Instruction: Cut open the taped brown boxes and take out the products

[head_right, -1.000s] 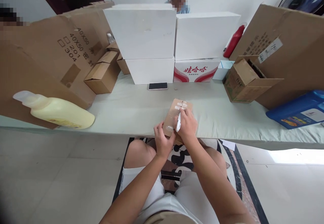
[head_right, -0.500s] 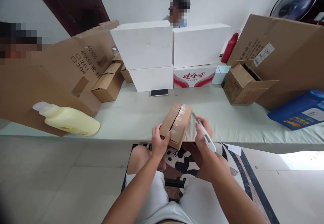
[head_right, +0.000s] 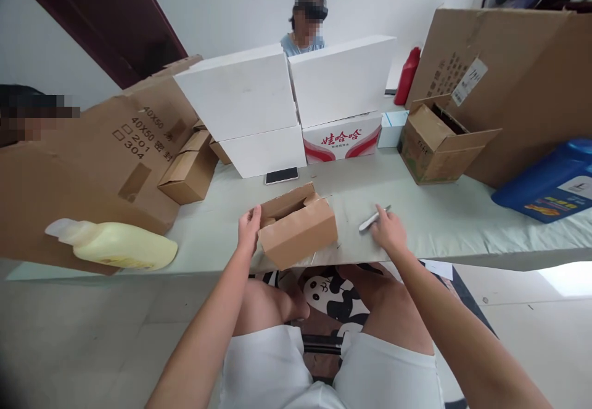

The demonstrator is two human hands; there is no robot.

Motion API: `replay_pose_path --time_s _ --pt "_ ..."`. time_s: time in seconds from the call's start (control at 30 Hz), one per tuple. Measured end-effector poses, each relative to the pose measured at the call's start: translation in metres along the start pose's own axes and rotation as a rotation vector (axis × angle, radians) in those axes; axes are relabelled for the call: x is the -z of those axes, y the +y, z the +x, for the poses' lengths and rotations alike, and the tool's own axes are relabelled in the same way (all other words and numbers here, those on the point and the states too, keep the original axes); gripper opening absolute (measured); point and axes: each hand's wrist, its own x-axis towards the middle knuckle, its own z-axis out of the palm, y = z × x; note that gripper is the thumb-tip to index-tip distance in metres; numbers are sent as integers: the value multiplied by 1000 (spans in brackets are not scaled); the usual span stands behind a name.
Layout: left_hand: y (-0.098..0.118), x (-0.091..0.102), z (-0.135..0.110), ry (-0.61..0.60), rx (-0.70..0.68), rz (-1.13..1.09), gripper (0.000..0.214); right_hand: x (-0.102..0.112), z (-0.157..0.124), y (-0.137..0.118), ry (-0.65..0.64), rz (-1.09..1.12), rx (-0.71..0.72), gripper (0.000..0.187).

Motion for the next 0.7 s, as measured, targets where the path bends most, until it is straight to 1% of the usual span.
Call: replay_pose_path --time_s 0.07,0.13,0.17,0.2,0.27,0.33,0.4,0.47,0.5,0.57,0.63,0.7 --pt "1 0 11 93 -38 66 39 -1 11 -24 -4 73 96 54" --pt "2 -1 16 177 -75 127 48 -3 20 -54 -31 159 215 47" --pt "3 -1 15 186 -90 150 52 -4 23 -70 -49 199 271 46" --pt "3 -2 12 170 -103 166 55 -5 25 -86 -67 232 322 45" --pt "3 -4 4 100 -133 187 56 -7 22 -113 -126 297 411 44" --pt "0 -5 -5 28 -166 199 50 -8 12 -131 -184 361 471 41" --pt "-5 -5 -11 -69 -213 198 33 -6 -3 -137 -198 404 480 35" --pt "-11 -2 -13 -225 -274 201 14 -1 -17 -133 -191 406 483 30" --pt "-14 0 -14 -317 -301 221 13 3 -23 -129 -208 399 509 31" --pt "-17 7 -15 -483 -336 322 15 14 -30 -121 -295 369 614 38" --pt "-17 13 -17 -589 -351 468 19 27 -34 -116 -400 288 746 40" --pt "-15 18 -20 -645 -367 566 27 38 -36 -115 -469 164 852 37"
